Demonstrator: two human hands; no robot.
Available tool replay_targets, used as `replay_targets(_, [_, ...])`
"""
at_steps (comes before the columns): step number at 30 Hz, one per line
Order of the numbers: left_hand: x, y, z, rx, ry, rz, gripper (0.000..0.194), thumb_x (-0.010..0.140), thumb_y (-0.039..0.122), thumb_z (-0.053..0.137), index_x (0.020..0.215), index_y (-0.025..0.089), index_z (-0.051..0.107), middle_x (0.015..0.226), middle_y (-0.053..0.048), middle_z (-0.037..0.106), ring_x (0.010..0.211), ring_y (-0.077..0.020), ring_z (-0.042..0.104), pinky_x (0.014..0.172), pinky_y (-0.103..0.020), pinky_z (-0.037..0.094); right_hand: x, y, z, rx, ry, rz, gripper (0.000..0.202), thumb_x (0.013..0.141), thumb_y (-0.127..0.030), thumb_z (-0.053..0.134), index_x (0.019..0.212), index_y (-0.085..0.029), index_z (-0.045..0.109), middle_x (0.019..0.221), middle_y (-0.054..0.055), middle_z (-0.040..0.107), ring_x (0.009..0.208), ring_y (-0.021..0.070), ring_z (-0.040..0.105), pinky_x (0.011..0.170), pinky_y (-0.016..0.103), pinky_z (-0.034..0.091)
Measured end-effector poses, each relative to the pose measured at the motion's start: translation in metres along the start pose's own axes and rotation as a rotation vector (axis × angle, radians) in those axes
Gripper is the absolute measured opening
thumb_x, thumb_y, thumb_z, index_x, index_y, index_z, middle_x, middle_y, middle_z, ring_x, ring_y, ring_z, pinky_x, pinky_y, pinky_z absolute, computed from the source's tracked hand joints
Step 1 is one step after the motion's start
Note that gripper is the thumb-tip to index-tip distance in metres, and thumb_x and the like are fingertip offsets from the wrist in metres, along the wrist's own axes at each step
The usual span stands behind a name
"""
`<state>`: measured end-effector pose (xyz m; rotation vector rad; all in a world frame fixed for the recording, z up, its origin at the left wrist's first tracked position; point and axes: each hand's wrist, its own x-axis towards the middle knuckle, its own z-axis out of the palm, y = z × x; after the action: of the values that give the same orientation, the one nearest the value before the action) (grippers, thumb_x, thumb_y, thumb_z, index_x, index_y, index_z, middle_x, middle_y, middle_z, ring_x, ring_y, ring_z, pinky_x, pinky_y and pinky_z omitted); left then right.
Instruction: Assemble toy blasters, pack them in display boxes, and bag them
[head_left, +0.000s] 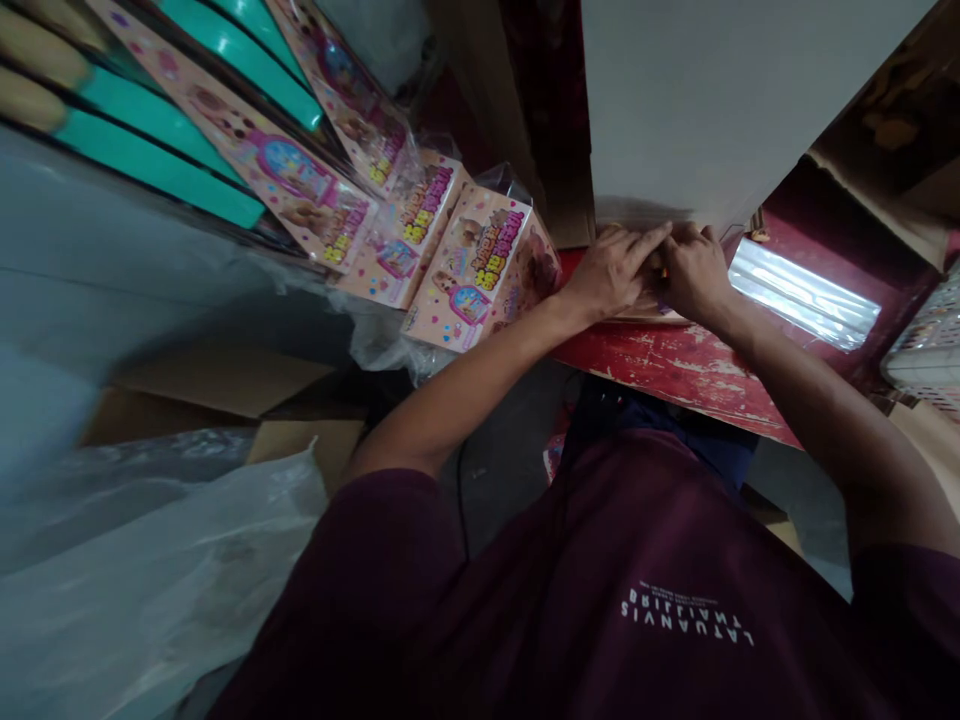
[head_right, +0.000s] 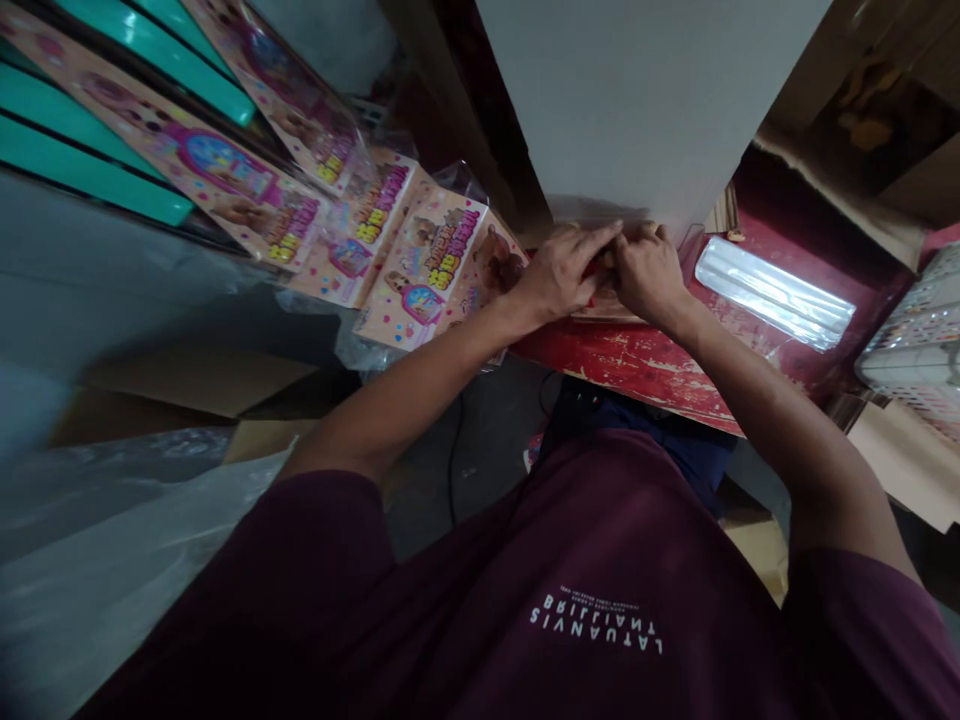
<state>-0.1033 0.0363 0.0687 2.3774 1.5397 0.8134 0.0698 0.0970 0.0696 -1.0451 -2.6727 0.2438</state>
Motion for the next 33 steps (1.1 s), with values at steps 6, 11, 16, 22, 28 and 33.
replay_targets(6, [-0.006, -0.002, 0.012, 0.055, 0.006, -0.008, 0.051, 0.099, 0.037, 0.044, 0.145, 0.016, 0.053, 0.111, -0.013, 0.072, 0.115, -0.0324, 0.061, 0.112, -0.055, 0.034, 0.007, -0.013, 0.005, -0.005, -0.055, -0.012, 0.019, 0.096, -0.024, 0.049, 0.105, -0.011, 0.06, 0.099, 0.015, 0.065, 0.116, 0.0358, 0.056, 0.11, 0.068, 0.031])
replay_targets(11, [-0.005, 0.003, 0.008, 0.038, 0.063, -0.036, 0.046, 0.103, 0.045, 0.038, 0.137, 0.023, 0.059, 0.114, -0.012, 0.069, 0.12, -0.0323, 0.057, 0.111, -0.055, 0.036, -0.019, -0.001, -0.018, 0.11, 0.084, 0.028, 0.028, 0.097, -0.032, 0.052, 0.119, -0.016, 0.06, 0.111, 0.013, 0.066, 0.118, 0.0338, 0.054, 0.104, 0.058, 0.042])
replay_targets(16, [0.003, -0.001, 0.01, -0.023, 0.124, -0.047, 0.046, 0.102, 0.053, 0.036, 0.113, 0.025, 0.07, 0.121, -0.011, 0.065, 0.125, -0.0331, 0.053, 0.11, -0.057, 0.039, -0.112, 0.066, -0.029, 0.041, 0.211, 0.391, 0.033, 0.099, -0.033, 0.041, 0.111, -0.018, 0.068, 0.105, 0.013, 0.069, 0.097, 0.0284, 0.059, 0.089, 0.048, 0.049])
replay_targets(22, [0.006, -0.015, 0.025, -0.112, 0.207, -0.049, 0.043, 0.098, 0.06, 0.039, 0.111, 0.033, 0.07, 0.112, -0.007, 0.069, 0.12, -0.0327, 0.056, 0.11, -0.058, 0.042, -0.209, 0.109, 0.013, -0.242, -0.218, 0.504, 0.058, 0.089, -0.04, 0.058, 0.137, -0.008, 0.059, 0.124, 0.026, 0.064, 0.108, 0.0394, 0.055, 0.091, 0.052, 0.045])
replay_targets(28, [-0.007, -0.003, 0.019, -0.053, 0.203, -0.065, 0.052, 0.101, 0.059, 0.032, 0.125, 0.027, 0.065, 0.122, -0.011, 0.068, 0.122, -0.0315, 0.058, 0.112, -0.058, 0.039, -0.206, 0.089, 0.027, 0.016, -0.052, 0.591, 0.064, 0.086, -0.05, 0.059, 0.137, -0.011, 0.054, 0.116, 0.021, 0.063, 0.106, 0.0356, 0.056, 0.09, 0.051, 0.047])
replay_targets(33, [-0.024, 0.019, 0.0, -0.057, 0.402, -0.125, 0.051, 0.104, 0.054, 0.028, 0.136, 0.026, 0.056, 0.13, -0.011, 0.065, 0.126, -0.0273, 0.057, 0.112, -0.05, 0.043, -0.185, 0.023, 0.013, 0.595, 0.333, 0.595, 0.058, 0.085, -0.058, 0.067, 0.126, -0.021, 0.049, 0.109, 0.009, 0.064, 0.092, 0.0232, 0.065, 0.079, 0.04, 0.057])
